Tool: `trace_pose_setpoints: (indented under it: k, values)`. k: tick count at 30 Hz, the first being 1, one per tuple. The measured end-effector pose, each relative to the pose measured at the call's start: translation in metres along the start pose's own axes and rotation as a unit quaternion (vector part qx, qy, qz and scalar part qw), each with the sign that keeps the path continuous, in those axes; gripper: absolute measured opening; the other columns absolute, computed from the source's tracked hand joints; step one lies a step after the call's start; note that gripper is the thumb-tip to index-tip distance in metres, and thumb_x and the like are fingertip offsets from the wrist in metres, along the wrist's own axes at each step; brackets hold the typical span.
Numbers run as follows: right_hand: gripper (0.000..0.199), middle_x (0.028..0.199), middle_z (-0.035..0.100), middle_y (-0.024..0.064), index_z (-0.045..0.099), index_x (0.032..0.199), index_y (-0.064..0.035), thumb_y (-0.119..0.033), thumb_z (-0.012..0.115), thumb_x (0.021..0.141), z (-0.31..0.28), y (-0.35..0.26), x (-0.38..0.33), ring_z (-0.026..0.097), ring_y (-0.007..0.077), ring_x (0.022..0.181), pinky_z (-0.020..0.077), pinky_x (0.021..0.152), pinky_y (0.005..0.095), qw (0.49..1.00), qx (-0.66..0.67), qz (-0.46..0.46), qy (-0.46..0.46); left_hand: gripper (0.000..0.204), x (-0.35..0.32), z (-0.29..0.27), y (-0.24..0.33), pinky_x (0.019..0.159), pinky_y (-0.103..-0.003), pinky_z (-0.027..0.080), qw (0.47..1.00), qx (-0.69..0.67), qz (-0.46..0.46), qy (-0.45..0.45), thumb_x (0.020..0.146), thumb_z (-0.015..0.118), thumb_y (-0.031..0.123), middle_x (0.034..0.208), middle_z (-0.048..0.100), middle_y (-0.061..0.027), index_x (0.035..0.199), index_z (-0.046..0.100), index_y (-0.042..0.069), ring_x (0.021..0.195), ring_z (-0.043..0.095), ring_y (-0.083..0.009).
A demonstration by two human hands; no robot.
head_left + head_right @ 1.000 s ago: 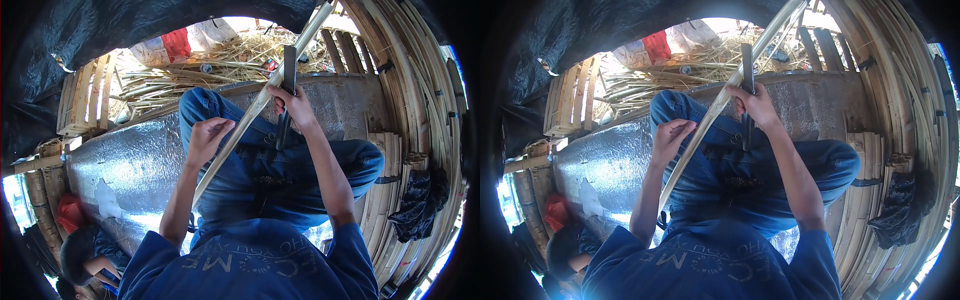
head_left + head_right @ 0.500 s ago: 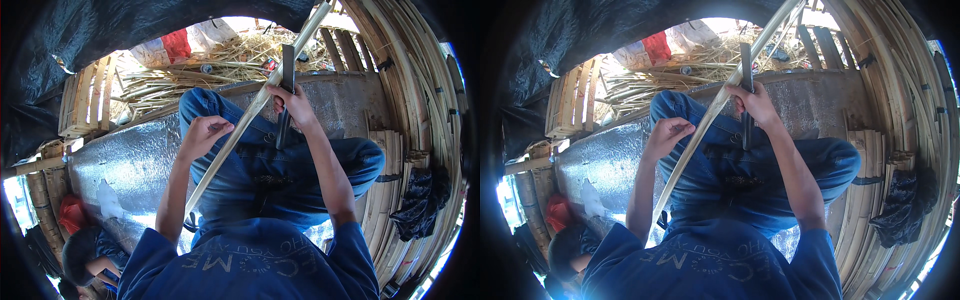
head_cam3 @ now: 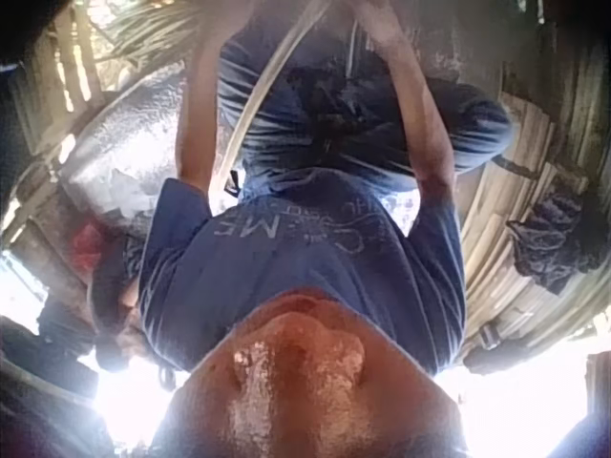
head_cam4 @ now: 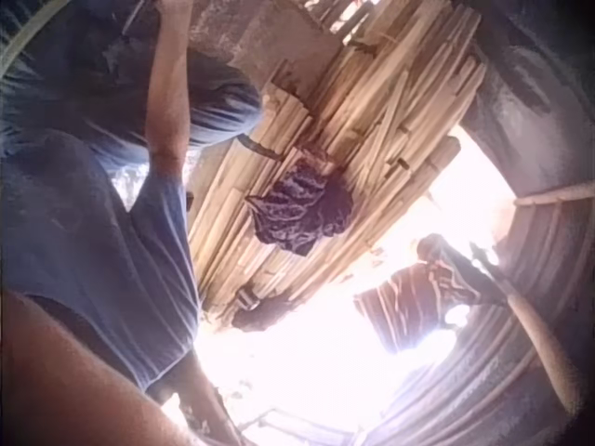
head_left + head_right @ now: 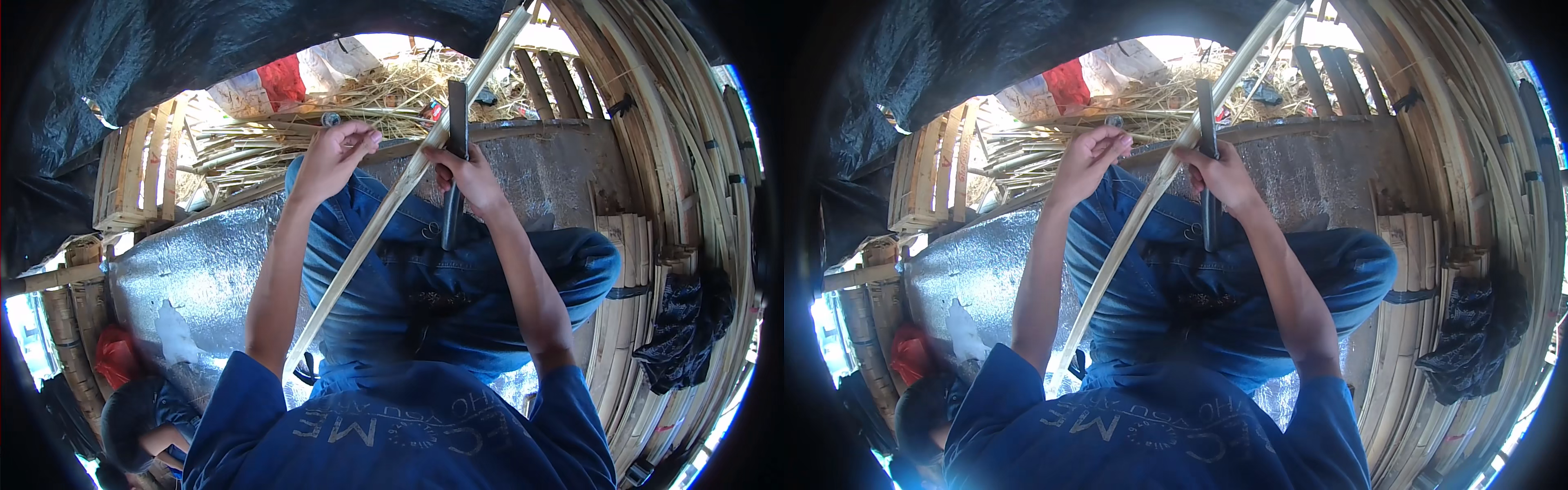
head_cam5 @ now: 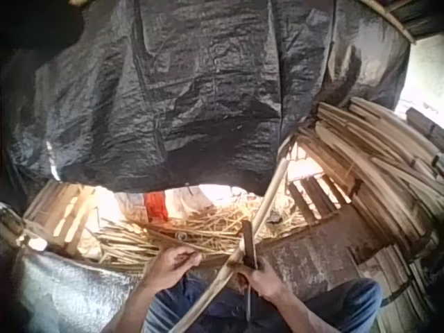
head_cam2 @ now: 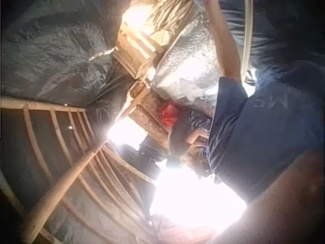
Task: Using a knife to shave and smooth a long piece of bamboo or wood.
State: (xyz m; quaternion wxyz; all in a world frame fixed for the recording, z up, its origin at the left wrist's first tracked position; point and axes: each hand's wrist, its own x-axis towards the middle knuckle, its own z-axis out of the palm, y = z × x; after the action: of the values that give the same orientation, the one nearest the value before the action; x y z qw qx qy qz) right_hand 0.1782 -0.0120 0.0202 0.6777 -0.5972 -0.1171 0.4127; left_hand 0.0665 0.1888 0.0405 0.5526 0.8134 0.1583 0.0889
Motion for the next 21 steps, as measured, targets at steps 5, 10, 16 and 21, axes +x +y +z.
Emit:
trace_pose_setpoints:
  k: [5, 10, 16, 21]
  values:
    - [0.024, 0.055, 0.048, -0.0001, 0.054, 0.07, -0.0055, -0.02, 0.068, 0.083, 0.0, -0.002, 0.0, 0.047, 0.0094, 0.048, 0.0405, 0.046, 0.0265, 1.0, 0.015, 0.01, 0.004, 0.023, -0.027, -0.005, 0.006, 0.071, -0.027, 0.053, 0.982, 0.09, -0.024, -0.165, 0.089, 0.066, 0.023, 0.087, 0.07, -0.0065, 0.101, 0.07, 0.003, 0.083, 0.065, -0.0115]
    - [0.024, 0.055, 0.049, 0.0005, 0.056, 0.072, -0.0047, -0.021, 0.069, 0.083, -0.002, 0.003, 0.004, 0.048, 0.0097, 0.047, 0.0408, 0.046, 0.0268, 1.0, 0.0, 0.014, 0.012, 0.02, -0.03, -0.005, 0.015, 0.07, -0.024, 0.051, 0.974, 0.138, -0.035, -0.175, 0.088, 0.066, 0.018, 0.093, 0.069, -0.0069, 0.098, 0.069, 0.001, 0.085, 0.064, -0.011]
    - [0.024, 0.055, 0.05, 0.0015, 0.058, 0.074, -0.0021, -0.022, 0.069, 0.082, -0.004, 0.005, 0.003, 0.049, 0.0103, 0.047, 0.0408, 0.047, 0.0268, 1.0, -0.001, 0.007, 0.004, 0.015, -0.016, 0.016, -0.006, 0.069, -0.025, 0.051, 0.988, 0.082, 0.074, -0.109, 0.091, 0.062, 0.015, 0.09, 0.071, -0.0061, 0.097, 0.068, 0.003, 0.08, 0.065, -0.0123]
    - [0.026, 0.054, 0.05, 0.0022, 0.06, 0.077, -0.0003, -0.024, 0.07, 0.081, 0.004, 0.009, 0.003, 0.049, 0.0105, 0.047, 0.0403, 0.047, 0.0269, 0.999, -0.033, 0.008, 0.003, 0.021, 0.011, 0.022, -0.013, 0.068, -0.023, 0.05, 0.993, -0.061, 0.005, 0.105, 0.096, 0.056, 0.017, 0.093, 0.069, -0.0071, 0.106, 0.063, 0.0, 0.081, 0.065, -0.0125]
